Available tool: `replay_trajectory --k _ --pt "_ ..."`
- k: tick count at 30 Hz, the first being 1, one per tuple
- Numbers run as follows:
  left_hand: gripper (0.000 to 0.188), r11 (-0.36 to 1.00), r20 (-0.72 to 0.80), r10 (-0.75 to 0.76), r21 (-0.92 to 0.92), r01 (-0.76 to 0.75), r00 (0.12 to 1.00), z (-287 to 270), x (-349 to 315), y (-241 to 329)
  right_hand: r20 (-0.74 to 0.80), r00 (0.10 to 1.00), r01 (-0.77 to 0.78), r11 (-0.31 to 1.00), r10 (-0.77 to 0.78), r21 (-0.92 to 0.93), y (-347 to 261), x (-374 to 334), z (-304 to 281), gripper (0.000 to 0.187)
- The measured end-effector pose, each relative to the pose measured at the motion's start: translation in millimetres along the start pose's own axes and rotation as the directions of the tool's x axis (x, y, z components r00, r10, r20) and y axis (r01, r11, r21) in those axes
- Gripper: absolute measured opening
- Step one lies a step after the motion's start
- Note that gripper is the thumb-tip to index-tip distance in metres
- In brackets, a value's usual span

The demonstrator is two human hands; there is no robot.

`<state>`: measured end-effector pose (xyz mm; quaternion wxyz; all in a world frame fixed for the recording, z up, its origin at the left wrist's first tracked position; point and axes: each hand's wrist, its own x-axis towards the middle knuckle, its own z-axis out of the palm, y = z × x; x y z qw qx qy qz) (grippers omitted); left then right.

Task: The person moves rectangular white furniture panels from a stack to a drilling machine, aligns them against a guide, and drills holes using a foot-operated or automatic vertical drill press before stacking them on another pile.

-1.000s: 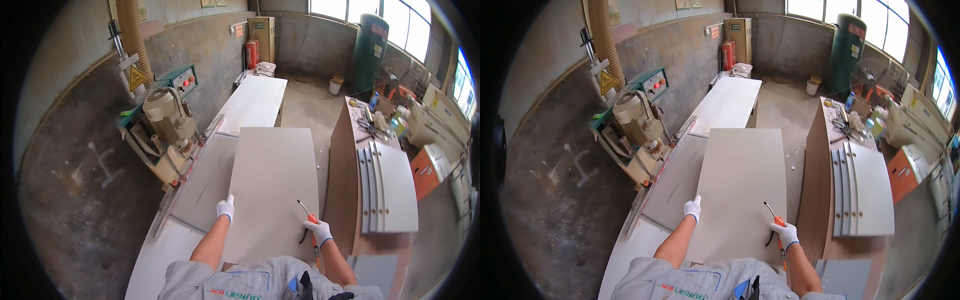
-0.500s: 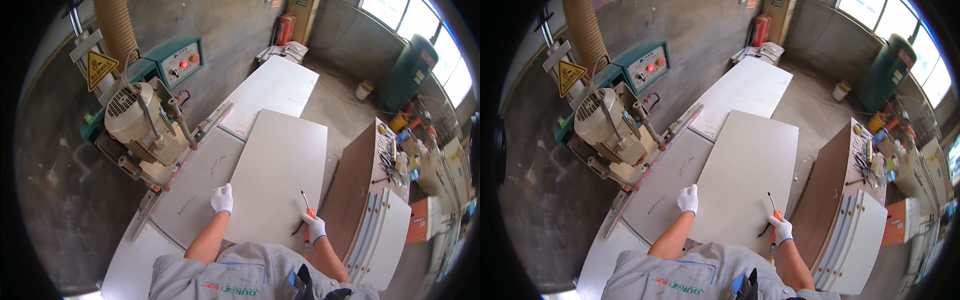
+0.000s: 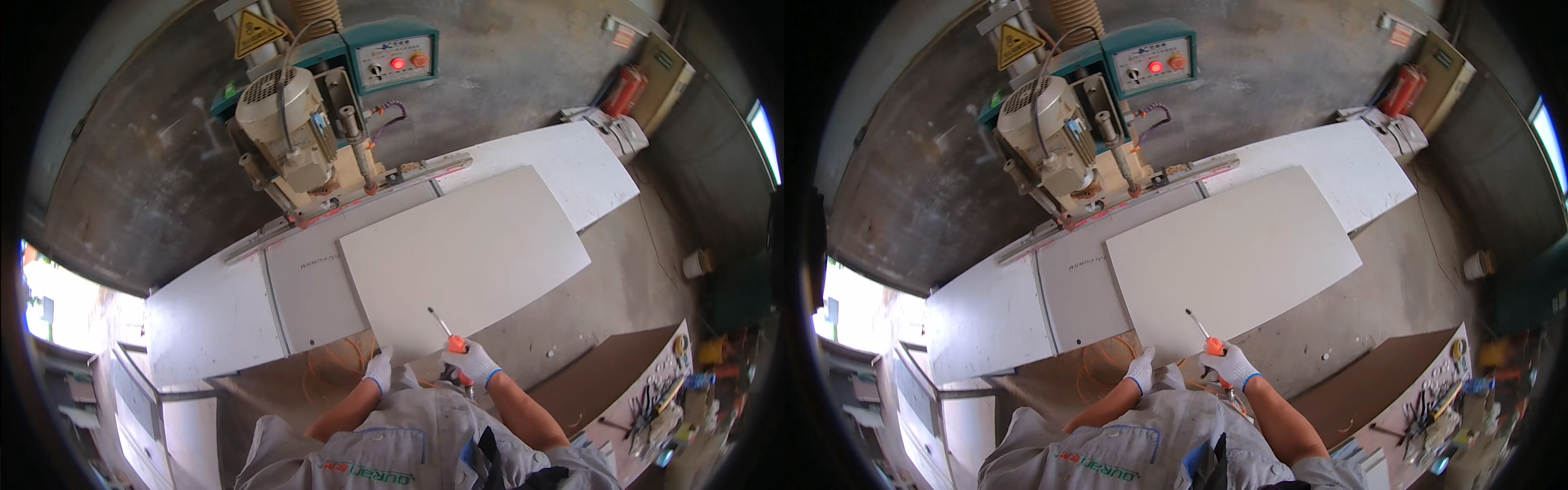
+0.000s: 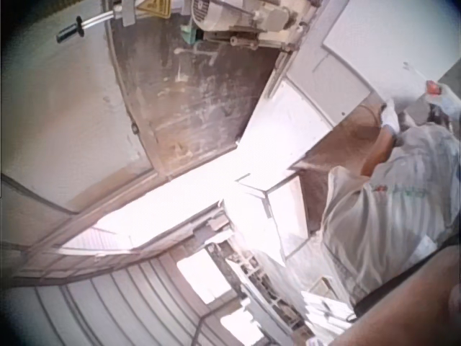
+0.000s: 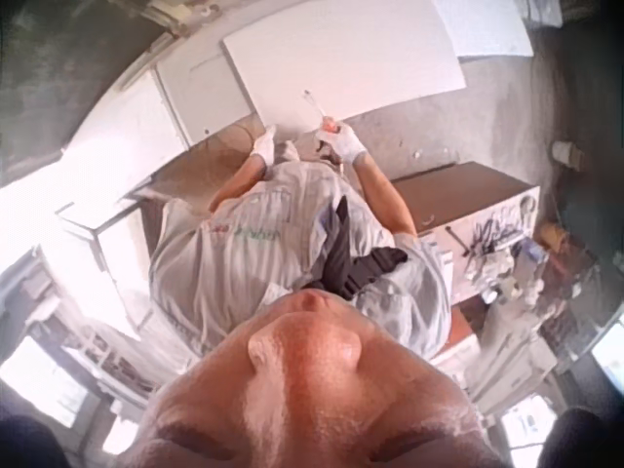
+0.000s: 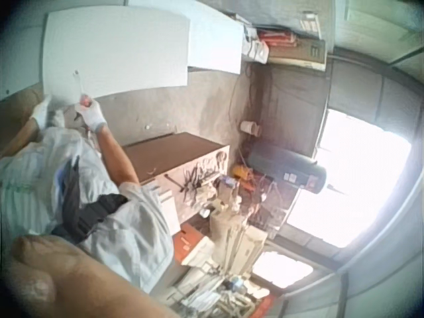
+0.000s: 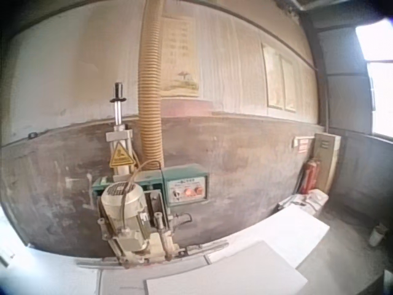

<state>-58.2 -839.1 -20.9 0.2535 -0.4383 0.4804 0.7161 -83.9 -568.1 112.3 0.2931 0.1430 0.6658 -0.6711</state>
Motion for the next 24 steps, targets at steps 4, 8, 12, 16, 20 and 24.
replay_trajectory --k 4,8,12,16,20,24 --pt "0.042 0.939 0.014 0.306 0.159 -0.305 0.952 -32.5 14.0 -29.8 -0.354 0.934 -0.100 0.916 -0.048 -0.388 -21.0 10.7 -54.6 0.024" --pt "0.035 0.837 -0.003 0.438 0.367 -0.407 0.899 -53.2 -23.3 -25.8 -0.464 0.886 -0.194 0.923 0.018 -0.333 -14.5 9.5 -142.3 0.026" --pt "0.032 0.967 -0.303 0.153 -0.152 -0.206 0.941 -61.4 -46.7 -6.3 -0.438 0.888 -0.160 0.987 0.137 -0.017 46.1 13.0 -216.0 0.016" --pt "0.032 0.947 -0.396 0.152 -0.205 -0.249 0.906 -86.6 -34.2 -4.9 -0.288 0.895 -0.220 0.897 0.342 0.383 43.0 24.3 -214.4 0.014" --pt "0.033 0.885 -0.434 0.220 -0.287 -0.366 0.873 -82.6 1.0 4.1 -0.285 0.925 -0.087 0.871 0.251 0.484 32.4 70.1 -210.0 0.016" --pt "0.034 0.861 -0.367 0.191 -0.382 -0.335 0.911 -69.9 14.9 22.3 -0.344 0.913 -0.066 0.911 0.220 0.407 1.6 111.2 -214.7 0.019"
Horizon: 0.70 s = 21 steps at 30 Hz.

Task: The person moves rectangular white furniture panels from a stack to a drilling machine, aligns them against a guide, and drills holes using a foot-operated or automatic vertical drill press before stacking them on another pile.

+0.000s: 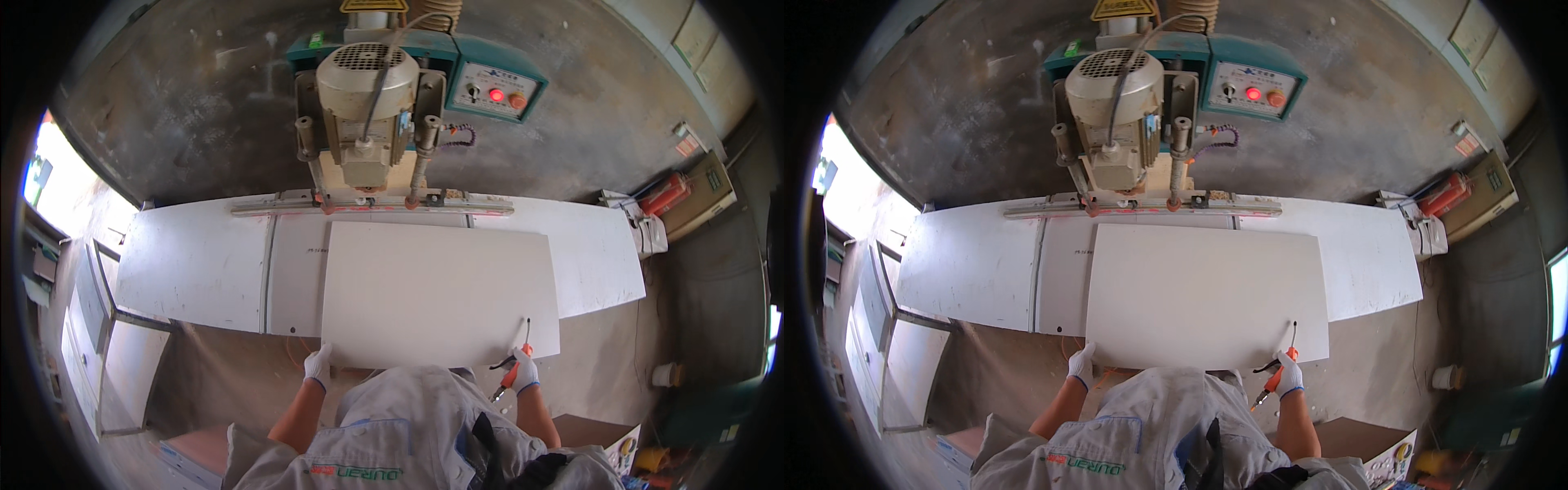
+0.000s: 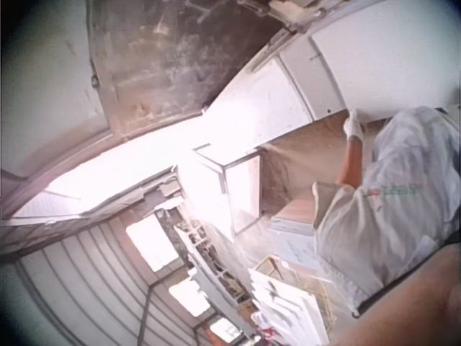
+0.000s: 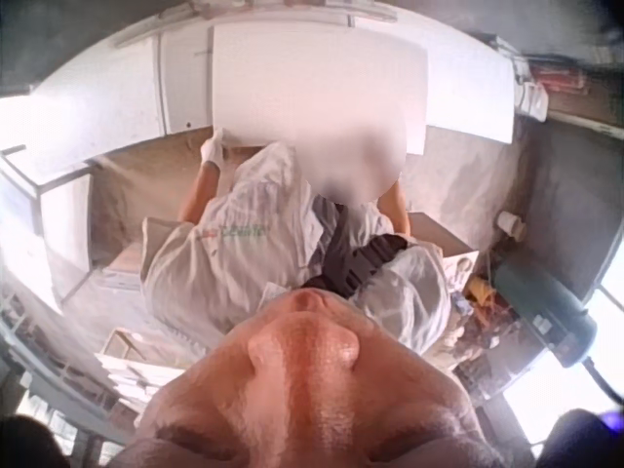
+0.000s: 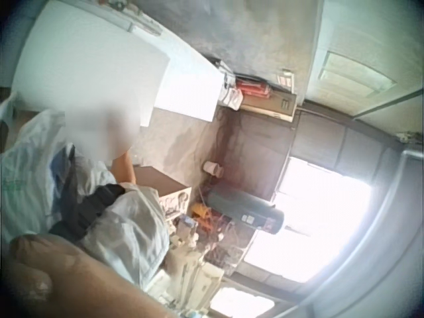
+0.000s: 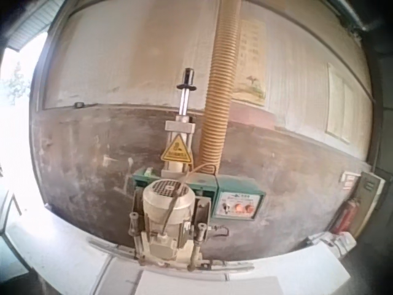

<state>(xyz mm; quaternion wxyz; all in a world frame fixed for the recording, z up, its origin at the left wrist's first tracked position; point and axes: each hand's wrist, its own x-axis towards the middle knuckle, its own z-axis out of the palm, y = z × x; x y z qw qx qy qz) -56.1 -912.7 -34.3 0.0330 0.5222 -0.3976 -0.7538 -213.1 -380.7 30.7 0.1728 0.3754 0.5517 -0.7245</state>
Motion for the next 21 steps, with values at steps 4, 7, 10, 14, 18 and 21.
replay_trajectory --k 4,7,10,14,18,21 --pt "0.039 1.000 0.032 0.022 0.008 -0.022 0.999 37.6 1.0 19.8 0.052 0.998 0.035 0.998 -0.032 -0.045 -32.2 31.9 18.6 0.020" --pt "0.043 0.988 0.023 0.024 0.151 -0.027 0.999 43.8 -1.3 26.3 0.063 0.997 0.043 0.992 -0.036 -0.117 -42.9 51.0 30.9 0.021" --pt "0.048 0.975 0.026 0.053 0.213 -0.057 0.998 47.6 -6.5 29.1 0.045 0.999 0.003 0.998 0.000 -0.066 -44.6 49.6 24.8 0.020" --pt "0.050 0.944 -0.081 0.207 0.279 -0.178 0.975 39.3 15.3 10.0 0.083 0.997 -0.005 0.999 0.009 -0.049 -49.5 45.4 35.4 0.018" --pt "0.051 0.937 -0.059 0.223 0.288 -0.197 0.973 43.5 14.1 10.3 0.054 0.998 -0.038 0.999 0.040 -0.038 -47.8 46.9 29.4 0.019" --pt "0.050 0.932 -0.058 0.189 0.324 -0.161 0.980 49.7 -1.2 18.7 0.069 0.996 -0.058 0.998 0.058 -0.005 -48.8 47.1 25.7 0.020"
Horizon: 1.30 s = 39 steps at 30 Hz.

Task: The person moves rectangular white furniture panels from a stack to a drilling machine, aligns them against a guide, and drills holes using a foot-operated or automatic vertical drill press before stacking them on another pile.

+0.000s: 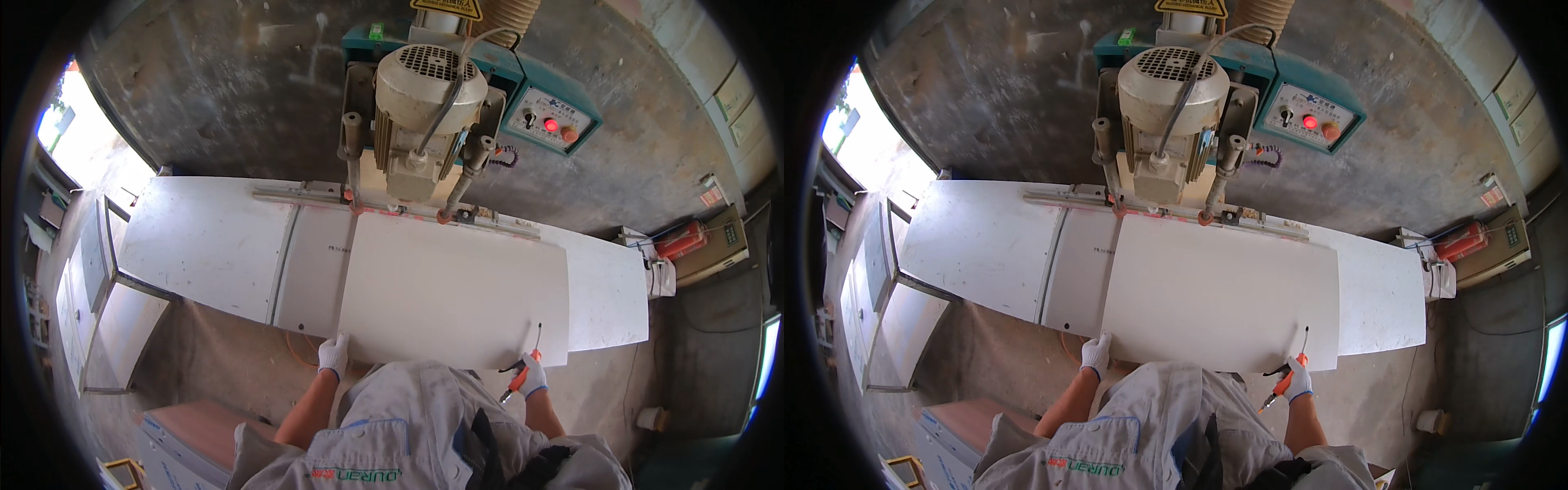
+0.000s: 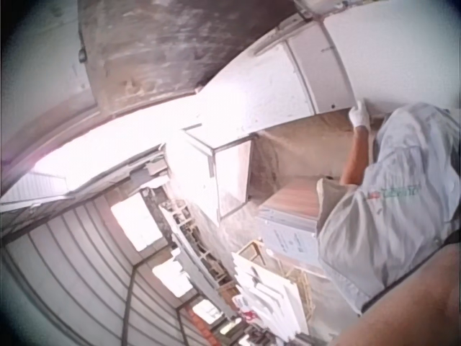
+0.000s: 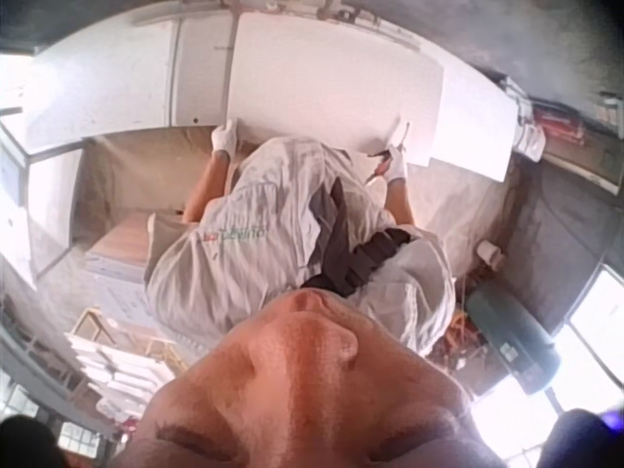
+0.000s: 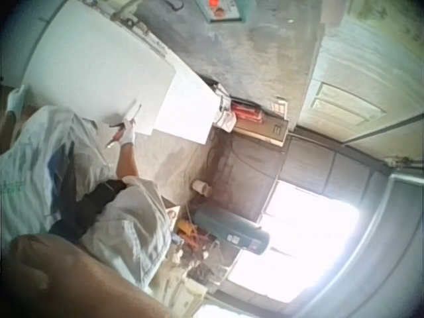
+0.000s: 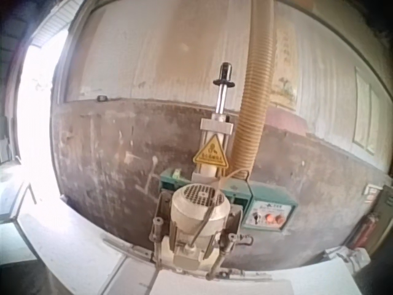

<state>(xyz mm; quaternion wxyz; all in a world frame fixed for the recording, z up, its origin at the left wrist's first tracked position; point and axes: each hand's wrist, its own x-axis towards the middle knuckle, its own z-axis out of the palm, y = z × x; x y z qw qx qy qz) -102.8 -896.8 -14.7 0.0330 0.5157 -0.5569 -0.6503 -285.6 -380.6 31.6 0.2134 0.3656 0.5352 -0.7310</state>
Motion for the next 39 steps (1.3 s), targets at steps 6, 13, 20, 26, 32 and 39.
replay_trajectory --k 6,13,20,26,32,39 --pt "0.048 0.999 0.006 -0.038 0.008 0.038 0.999 1.0 -9.1 10.6 -0.022 1.000 0.014 1.000 -0.015 -0.027 0.5 -1.0 -1.0 0.022" --pt "0.049 0.999 0.014 -0.049 -0.018 0.050 0.999 -0.7 -1.8 8.1 -0.020 1.000 -0.012 0.999 0.011 -0.046 -3.8 -6.6 9.8 0.017" --pt "0.048 0.997 0.000 -0.072 -0.008 0.072 0.997 -2.0 -17.4 22.7 0.057 0.989 -0.090 0.861 0.136 -0.501 -5.4 -34.9 23.4 0.030" --pt "0.045 0.994 -0.031 -0.098 -0.044 0.097 0.995 -0.7 -35.3 40.2 0.289 0.946 0.074 0.774 0.145 -0.629 -11.3 -60.7 51.4 0.027" --pt "0.045 0.988 -0.093 -0.138 -0.089 0.130 0.986 6.6 -53.8 69.8 0.312 0.935 0.073 0.768 0.169 -0.636 -62.5 -82.5 92.7 0.018" --pt "0.045 0.998 -0.404 0.027 -0.044 -0.049 0.914 17.6 -50.1 42.4 0.273 0.956 0.133 0.672 0.106 -0.728 -84.0 -73.8 57.5 0.018"
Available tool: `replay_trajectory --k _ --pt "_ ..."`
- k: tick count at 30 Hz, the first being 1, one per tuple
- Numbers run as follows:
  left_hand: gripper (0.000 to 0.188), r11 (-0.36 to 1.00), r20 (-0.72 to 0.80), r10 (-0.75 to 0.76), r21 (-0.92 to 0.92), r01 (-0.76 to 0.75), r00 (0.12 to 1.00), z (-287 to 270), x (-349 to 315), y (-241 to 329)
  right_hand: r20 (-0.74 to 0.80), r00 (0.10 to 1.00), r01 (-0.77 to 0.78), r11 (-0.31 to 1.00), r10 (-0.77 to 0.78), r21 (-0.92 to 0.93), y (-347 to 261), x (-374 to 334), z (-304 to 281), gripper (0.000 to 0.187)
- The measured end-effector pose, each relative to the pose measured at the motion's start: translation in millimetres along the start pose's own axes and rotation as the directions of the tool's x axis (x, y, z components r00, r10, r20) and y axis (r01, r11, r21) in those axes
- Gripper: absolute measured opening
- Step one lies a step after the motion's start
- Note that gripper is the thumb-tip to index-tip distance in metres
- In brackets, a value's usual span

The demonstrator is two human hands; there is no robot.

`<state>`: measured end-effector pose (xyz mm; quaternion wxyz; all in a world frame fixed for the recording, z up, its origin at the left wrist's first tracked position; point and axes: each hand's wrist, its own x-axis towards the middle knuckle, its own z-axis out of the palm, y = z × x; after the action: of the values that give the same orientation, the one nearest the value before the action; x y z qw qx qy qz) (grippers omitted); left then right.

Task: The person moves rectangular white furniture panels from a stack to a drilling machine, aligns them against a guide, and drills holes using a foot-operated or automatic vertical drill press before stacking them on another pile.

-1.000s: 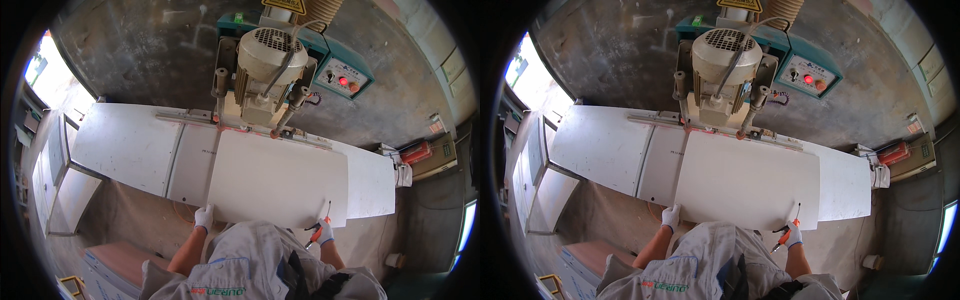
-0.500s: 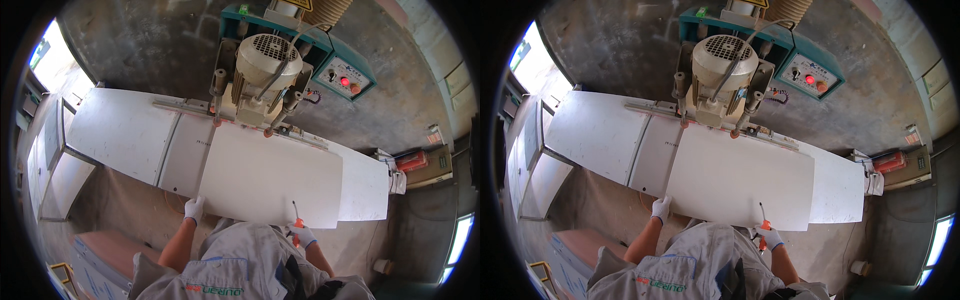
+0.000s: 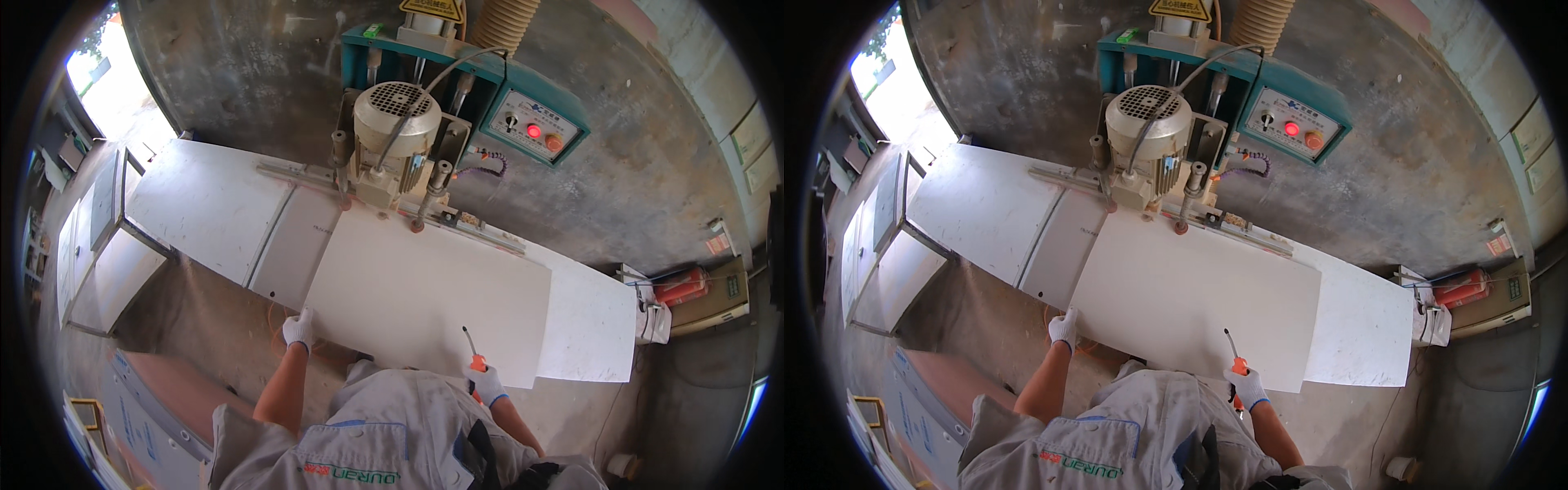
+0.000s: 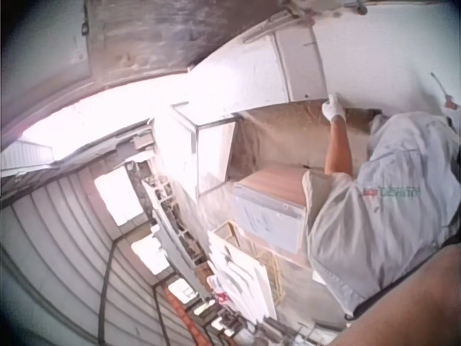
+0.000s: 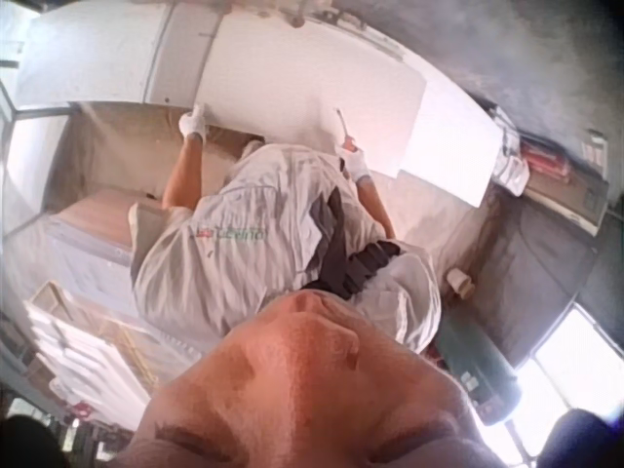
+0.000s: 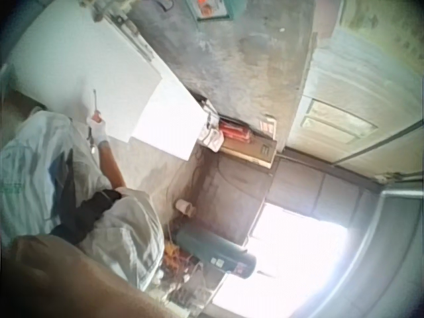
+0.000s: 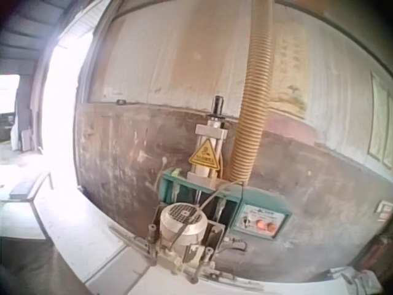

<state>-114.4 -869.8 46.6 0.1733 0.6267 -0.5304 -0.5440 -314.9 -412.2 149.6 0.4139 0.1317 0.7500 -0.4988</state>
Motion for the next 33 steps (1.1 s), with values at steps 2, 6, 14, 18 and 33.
replay_trajectory --k 2,6,14,18,33 --pt "0.043 0.970 0.023 -0.154 -0.185 0.156 0.988 14.1 -14.8 7.4 -0.009 1.000 -0.005 1.000 0.005 0.000 7.3 -11.5 -18.5 0.018" --pt "0.040 0.941 -0.147 -0.078 -0.337 0.024 0.986 32.1 -34.3 -47.7 0.082 0.996 0.025 1.000 -0.024 -0.018 13.7 -14.1 -42.4 0.016" --pt "0.021 0.755 0.303 -0.360 -0.461 0.467 0.882 106.6 -160.7 -44.8 0.091 0.996 0.021 0.999 -0.017 -0.043 27.8 -19.4 -83.4 0.018" --pt "0.030 0.701 0.273 -0.457 -0.475 0.532 0.847 131.4 -161.9 -50.7 0.075 0.997 0.015 0.995 -0.008 -0.099 29.4 -25.3 -98.8 0.019" --pt "0.054 0.464 0.423 -0.340 -0.702 0.541 0.840 81.9 -148.0 -90.6 -0.286 0.946 0.069 0.957 -0.151 -0.280 69.1 12.2 -148.0 0.030"
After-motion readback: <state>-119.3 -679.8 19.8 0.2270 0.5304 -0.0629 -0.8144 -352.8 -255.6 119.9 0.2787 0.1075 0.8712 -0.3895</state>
